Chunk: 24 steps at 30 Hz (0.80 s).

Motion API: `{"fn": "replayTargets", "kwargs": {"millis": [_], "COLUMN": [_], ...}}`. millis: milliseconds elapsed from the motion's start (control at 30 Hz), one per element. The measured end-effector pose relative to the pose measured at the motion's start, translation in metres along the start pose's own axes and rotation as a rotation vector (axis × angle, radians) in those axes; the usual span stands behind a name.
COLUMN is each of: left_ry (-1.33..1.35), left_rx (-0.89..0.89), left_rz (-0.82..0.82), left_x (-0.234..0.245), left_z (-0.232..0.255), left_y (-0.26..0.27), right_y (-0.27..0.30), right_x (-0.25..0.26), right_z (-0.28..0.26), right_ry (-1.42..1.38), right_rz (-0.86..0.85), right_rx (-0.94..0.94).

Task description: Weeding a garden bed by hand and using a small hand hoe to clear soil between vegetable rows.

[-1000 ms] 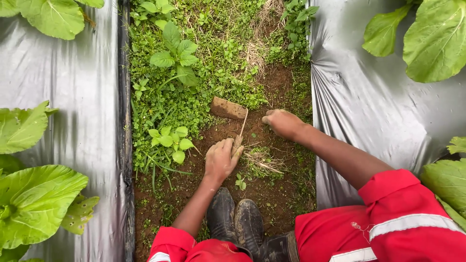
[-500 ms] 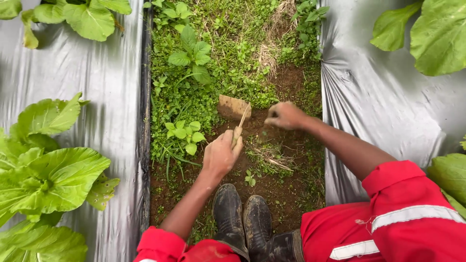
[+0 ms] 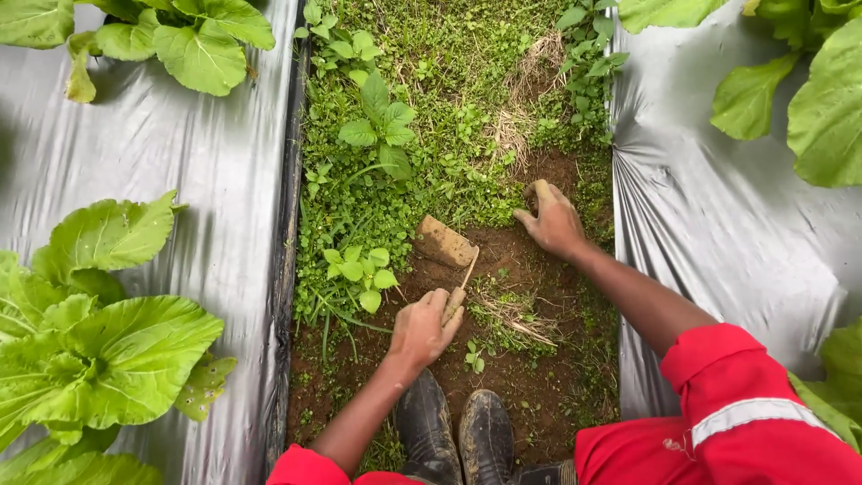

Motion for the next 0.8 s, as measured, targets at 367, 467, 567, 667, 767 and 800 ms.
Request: {"fn": "replayTargets", "kwargs": {"millis": [367, 467, 567, 667, 767, 800], "left_ry": [0.474, 0.546, 0.536, 0.617, 0.761, 0.821], "left_rx": [0.217, 0.258, 0.238, 0.183, 0.144, 0.150], "left_rz": [0.153, 0.170, 0.193, 0.214, 0.283, 0.341], "left_x": [0.063, 0.081, 0.092, 0.103, 0.111, 0.114], "left_z": [0.043, 0.052, 0.054, 0.058, 0.052, 0.045], "left_y": [0.001, 0.002, -0.004, -0.008, -0.012, -0.012], "right_y": [0.073, 0.084, 0.080, 0.055, 0.023, 0.013], "right_x": [-0.090, -0.084, -0.115, -0.136, -0.105, -0.090], "right_z": [-0.068, -0.076, -0.070, -0.069, -0.083, -0.093], "right_ry": [-0.812, -0.881, -0.964, -0.845, -0.669, -0.654], "right_rz": [-0.248, -0.203, -0.263, -0.331, -0.321, -0.315], "right_rx": [-0.332, -0.464, -0.514, -0.462, -0.334, -0.258]}}
Point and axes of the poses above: each hand's wrist, its own y-axis away from the middle knuckle, its own x-axis out of the back of the hand, z = x × y, the point moved 9 cm from there along -y, towards the middle knuckle, and after that the axes turned 6 degrees about y, right-handed, at the moved point
